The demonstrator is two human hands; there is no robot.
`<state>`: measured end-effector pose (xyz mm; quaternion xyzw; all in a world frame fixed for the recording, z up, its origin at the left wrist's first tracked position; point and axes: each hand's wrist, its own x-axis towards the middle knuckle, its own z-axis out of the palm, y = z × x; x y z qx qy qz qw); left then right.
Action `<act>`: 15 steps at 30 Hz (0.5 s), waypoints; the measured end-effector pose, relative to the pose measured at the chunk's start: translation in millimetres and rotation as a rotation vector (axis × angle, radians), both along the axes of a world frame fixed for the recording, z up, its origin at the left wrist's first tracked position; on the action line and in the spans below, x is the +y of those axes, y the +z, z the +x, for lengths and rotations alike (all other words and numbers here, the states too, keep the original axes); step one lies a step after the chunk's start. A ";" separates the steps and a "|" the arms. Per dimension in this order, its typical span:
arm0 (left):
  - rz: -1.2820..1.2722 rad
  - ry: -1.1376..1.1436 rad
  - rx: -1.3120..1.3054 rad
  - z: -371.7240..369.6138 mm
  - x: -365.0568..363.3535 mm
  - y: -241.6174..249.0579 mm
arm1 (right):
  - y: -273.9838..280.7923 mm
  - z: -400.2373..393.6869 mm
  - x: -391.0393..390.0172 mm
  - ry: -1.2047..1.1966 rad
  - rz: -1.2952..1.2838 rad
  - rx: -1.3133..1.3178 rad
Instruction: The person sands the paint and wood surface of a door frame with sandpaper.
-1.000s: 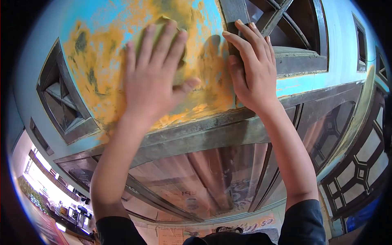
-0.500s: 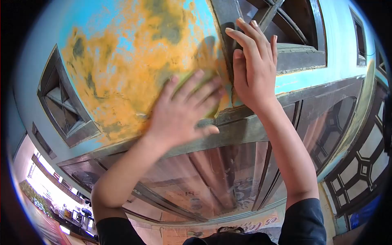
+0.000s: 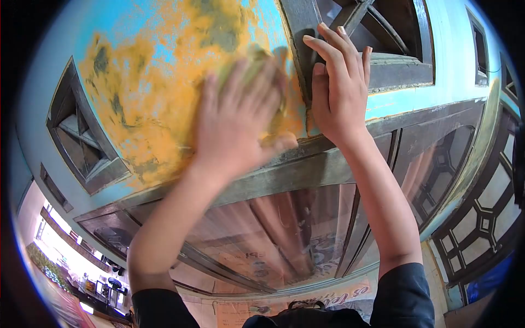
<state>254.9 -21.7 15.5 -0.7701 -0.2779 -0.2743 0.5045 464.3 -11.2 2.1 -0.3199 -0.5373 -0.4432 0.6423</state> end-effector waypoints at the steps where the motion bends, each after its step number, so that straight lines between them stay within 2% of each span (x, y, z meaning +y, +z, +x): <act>1: -0.057 -0.024 0.067 -0.9 2.6 -27.6 | -1.2 0.0 0.1 -0.005 -0.005 -0.006; 3: -0.129 -0.041 0.202 -7.1 4.2 -38.7 | -4.2 1.0 -0.1 -0.006 -0.029 -0.035; 7: 0.003 0.113 0.008 -12.8 -8.6 29.6 | -10.3 4.3 -7.5 -0.060 -0.110 -0.136; 10: 0.050 0.134 0.001 -13.5 -3.1 15.8 | -18.2 7.9 -13.1 -0.140 -0.184 -0.194; 12: -0.013 0.073 0.133 -18.8 0.4 -13.6 | -24.9 15.7 -15.5 -0.172 -0.219 -0.213; 14: 0.000 0.056 0.237 -20.8 -1.4 -16.1 | -31.2 24.4 -16.2 -0.228 -0.241 -0.205; 15: -0.049 0.129 0.182 -24.1 0.8 -3.1 | -34.6 27.0 -18.7 -0.243 -0.254 -0.191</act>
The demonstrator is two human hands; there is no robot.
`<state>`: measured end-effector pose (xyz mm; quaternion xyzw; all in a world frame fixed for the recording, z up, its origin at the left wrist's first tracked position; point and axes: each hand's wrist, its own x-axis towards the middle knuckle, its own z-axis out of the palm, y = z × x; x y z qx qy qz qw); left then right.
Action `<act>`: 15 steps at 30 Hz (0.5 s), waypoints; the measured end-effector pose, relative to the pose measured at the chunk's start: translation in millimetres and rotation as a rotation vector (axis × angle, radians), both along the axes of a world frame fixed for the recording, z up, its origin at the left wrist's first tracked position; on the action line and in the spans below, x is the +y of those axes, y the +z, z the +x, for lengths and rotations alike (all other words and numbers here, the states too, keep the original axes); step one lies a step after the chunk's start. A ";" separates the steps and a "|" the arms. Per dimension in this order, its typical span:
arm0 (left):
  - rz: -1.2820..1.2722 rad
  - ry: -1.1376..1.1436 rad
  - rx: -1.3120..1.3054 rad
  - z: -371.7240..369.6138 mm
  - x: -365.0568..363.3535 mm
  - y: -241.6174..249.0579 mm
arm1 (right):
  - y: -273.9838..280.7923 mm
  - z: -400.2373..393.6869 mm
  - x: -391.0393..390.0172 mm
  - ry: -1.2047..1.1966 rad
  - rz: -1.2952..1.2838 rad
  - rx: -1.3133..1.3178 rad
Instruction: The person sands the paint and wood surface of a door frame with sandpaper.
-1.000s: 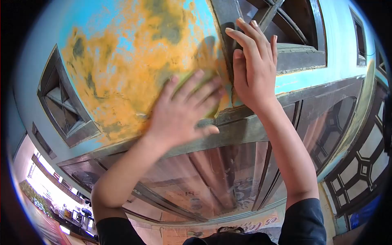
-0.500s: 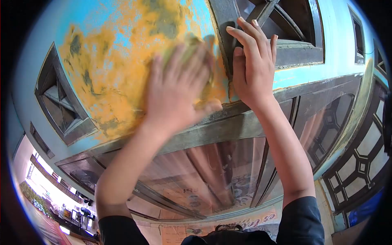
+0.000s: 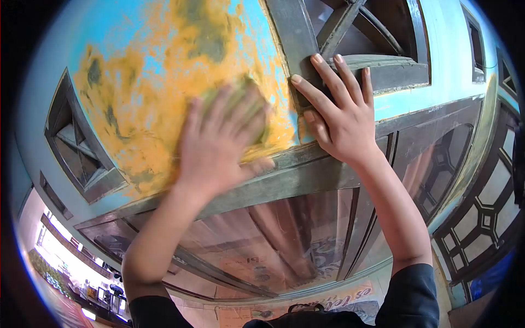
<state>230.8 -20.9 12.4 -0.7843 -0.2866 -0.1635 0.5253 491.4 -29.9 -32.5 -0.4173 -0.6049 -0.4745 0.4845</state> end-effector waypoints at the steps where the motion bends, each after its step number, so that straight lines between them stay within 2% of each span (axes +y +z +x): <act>1: 0.047 0.028 -0.067 3.1 -1.5 11.5 | -2.2 2.4 -1.0 -0.014 -0.012 0.012; 3: 0.138 0.091 -0.195 6.5 -3.0 23.5 | -9.4 6.0 3.0 -0.018 -0.011 0.056; 7: 0.047 -0.131 0.128 21.7 7.7 -53.1 | -17.8 9.9 3.1 -0.026 -0.005 0.104; 8: 0.091 -0.123 0.145 22.5 9.6 -36.8 | -18.5 10.5 3.3 -0.023 -0.005 0.107; 11: 0.110 -0.006 -0.171 22.4 -3.3 24.7 | -18.4 11.1 2.1 -0.016 -0.003 0.116; 12: 0.150 0.033 -0.166 26.6 -2.1 19.2 | -18.4 10.8 1.5 -0.012 -0.001 0.117; 15: -0.036 -0.141 0.009 33.1 3.1 -42.9 | -18.7 11.5 2.0 -0.005 0.003 0.122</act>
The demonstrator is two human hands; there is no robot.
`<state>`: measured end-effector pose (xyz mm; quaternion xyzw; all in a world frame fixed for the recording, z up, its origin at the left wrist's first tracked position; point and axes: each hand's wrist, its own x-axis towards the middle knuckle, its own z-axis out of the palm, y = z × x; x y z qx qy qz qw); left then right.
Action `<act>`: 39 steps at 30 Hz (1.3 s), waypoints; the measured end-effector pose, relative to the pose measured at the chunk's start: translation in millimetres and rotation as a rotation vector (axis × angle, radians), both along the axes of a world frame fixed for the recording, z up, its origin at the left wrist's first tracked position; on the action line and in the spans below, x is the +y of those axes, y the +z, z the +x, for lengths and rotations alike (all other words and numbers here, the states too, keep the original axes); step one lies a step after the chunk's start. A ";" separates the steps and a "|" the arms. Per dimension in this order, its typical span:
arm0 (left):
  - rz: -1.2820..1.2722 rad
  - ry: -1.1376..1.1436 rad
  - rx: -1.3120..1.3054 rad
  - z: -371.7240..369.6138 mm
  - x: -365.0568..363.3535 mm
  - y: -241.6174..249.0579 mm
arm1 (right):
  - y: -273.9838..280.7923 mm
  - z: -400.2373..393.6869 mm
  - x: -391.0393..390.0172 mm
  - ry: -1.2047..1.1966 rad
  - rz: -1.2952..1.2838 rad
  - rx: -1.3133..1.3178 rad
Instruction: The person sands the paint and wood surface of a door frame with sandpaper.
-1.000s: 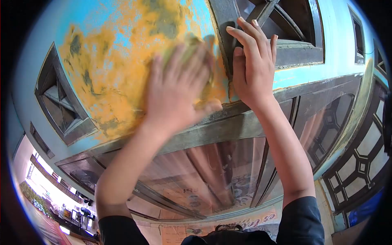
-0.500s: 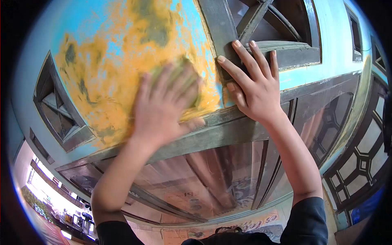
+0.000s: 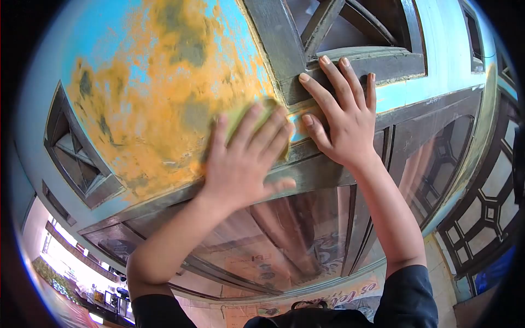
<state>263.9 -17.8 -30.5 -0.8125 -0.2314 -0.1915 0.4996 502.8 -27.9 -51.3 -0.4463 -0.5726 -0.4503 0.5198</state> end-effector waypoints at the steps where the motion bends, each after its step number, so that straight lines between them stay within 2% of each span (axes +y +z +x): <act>1: 0.049 -0.001 0.028 2.9 -3.2 -0.5 | -0.5 -0.3 0.7 0.001 0.001 0.000; 5: 0.087 0.113 -0.130 -0.8 -8.0 44.9 | -0.2 0.7 0.8 0.006 0.009 0.005; 8: 0.048 0.096 -0.014 6.7 -5.8 -1.1 | -0.5 0.4 2.0 0.015 0.011 0.003; 9: 0.022 0.026 0.041 2.5 -0.5 -21.6 | -0.9 0.0 2.2 0.017 0.011 0.004; 12: -0.005 0.075 0.021 -0.4 -6.4 9.5 | 0.1 0.5 0.0 0.026 0.010 0.014; 13: 0.009 0.119 -0.057 2.7 -10.5 29.2 | 0.1 0.3 -0.7 0.033 0.005 0.014; 16: 0.065 0.158 -0.122 9.7 -10.6 27.0 | -0.1 -0.7 1.6 0.033 0.022 0.022; 18: 0.065 0.073 0.017 3.5 -1.8 -9.6 | -0.4 -0.2 2.2 0.034 0.025 0.014; 20: 0.152 -0.009 0.141 0.9 -0.5 -13.8 | -0.1 0.3 2.1 0.038 0.027 0.016; 21: 0.028 0.042 0.081 -4.8 -1.9 -8.3 | -0.1 0.3 1.5 0.041 0.024 0.018; 24: 0.066 0.137 -0.154 2.0 -12.5 37.3 | -0.5 -0.5 1.3 0.043 0.025 0.022; 25: 0.029 0.122 -0.171 8.2 -14.1 28.1 | -0.7 -0.9 1.6 0.046 0.027 0.026; 27: 0.024 0.030 -0.001 3.8 -3.3 -17.1 | -0.1 -0.5 1.9 0.049 0.025 0.023; 28: 0.023 -0.017 0.086 5.1 -4.2 -23.9 | -0.6 -0.4 1.3 0.049 0.022 0.022; 29: 0.098 -0.008 0.144 0.8 0.9 -17.3 | 0.2 1.1 1.0 0.044 0.023 0.019; 32: 0.046 0.106 -0.012 0.0 -5.2 42.0 | 1.3 1.1 0.7 0.056 0.032 0.019; 35: 0.173 0.086 -0.170 4.9 -2.8 89.8 | 2.2 0.3 -0.2 0.056 0.024 0.022; 37: 0.186 0.080 -0.194 9.0 -4.7 85.7 | 2.5 -0.8 -1.9 0.055 0.008 0.025; 39: 0.047 0.012 -0.058 -0.8 -3.0 46.4 | 1.4 0.2 -1.9 0.057 -0.002 0.017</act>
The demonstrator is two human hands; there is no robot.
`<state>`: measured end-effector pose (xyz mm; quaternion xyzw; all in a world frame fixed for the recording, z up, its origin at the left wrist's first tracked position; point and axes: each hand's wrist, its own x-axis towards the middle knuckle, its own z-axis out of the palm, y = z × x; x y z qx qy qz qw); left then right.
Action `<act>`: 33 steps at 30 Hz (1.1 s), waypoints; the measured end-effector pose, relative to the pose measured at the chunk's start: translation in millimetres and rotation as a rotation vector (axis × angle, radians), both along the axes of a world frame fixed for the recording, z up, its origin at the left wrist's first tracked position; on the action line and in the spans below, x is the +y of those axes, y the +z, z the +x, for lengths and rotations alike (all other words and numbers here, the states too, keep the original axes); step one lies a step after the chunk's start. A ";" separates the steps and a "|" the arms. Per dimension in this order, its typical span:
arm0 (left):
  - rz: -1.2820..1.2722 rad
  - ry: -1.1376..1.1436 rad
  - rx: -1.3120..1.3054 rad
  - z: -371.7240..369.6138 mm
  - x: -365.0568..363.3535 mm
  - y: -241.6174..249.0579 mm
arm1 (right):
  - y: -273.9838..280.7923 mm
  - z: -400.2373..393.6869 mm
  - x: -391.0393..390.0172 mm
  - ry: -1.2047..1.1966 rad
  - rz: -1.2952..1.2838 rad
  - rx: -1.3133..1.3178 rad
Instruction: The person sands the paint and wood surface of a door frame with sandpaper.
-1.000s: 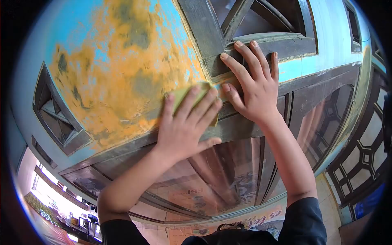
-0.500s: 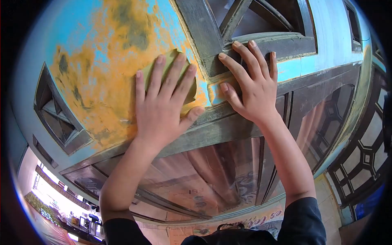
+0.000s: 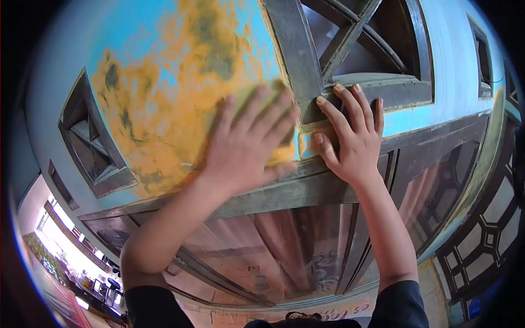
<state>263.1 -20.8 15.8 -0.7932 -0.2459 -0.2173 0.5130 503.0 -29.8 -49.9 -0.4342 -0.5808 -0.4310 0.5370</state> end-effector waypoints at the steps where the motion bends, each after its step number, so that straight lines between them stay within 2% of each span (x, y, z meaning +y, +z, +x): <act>1: -0.063 -0.039 0.072 0.2 -2.7 -4.8 | 0.9 0.6 -0.6 -0.004 0.001 -0.001; 2: -0.020 -0.016 0.149 -6.1 0.1 6.8 | 2.2 0.5 -3.8 0.004 -0.010 -0.003; 6: 0.249 0.107 -0.193 -11.8 -2.7 97.4 | 2.1 -0.2 -0.7 -0.003 -0.005 0.007; 9: 0.197 0.089 -0.143 0.7 -4.9 75.3 | 2.2 -1.1 -0.7 -0.004 0.001 0.010; 10: 0.091 0.060 -0.023 3.7 1.1 51.0 | 2.5 -0.5 -0.6 -0.005 0.002 0.003; 13: 0.055 0.022 0.138 -1.7 4.3 31.0 | 2.9 0.6 -0.6 -0.015 0.005 -0.004; 16: 0.217 0.088 -0.092 -8.6 7.1 88.8 | 1.7 0.0 -0.3 -0.031 0.006 -0.009; 18: 0.302 0.129 -0.184 -11.3 9.5 98.1 | 0.8 0.1 0.7 -0.037 0.010 -0.010; 21: 0.081 0.054 0.043 -0.9 -2.8 52.0 | 1.8 -0.8 -0.7 -0.038 0.004 -0.008; 22: -0.012 -0.044 0.061 -3.3 -1.5 42.2 | 1.2 -1.1 -1.0 -0.034 -0.001 -0.006; 25: 0.224 0.089 -0.042 -8.3 -1.6 105.3 | 2.5 -0.3 -1.2 -0.040 0.002 0.001; 26: 0.349 0.078 -0.150 -9.6 9.5 128.6 | 2.4 -0.4 0.1 -0.039 0.005 -0.002; 29: 0.303 0.084 -0.183 2.6 8.9 111.4 | 1.6 -1.3 0.4 -0.032 0.004 -0.008; 30: 0.177 0.056 -0.065 7.8 -2.8 86.6 | 1.6 -1.0 0.0 -0.030 0.004 -0.006; 33: 0.004 0.003 0.108 -0.4 -0.9 42.8 | 2.2 0.3 -1.2 -0.033 -0.004 -0.013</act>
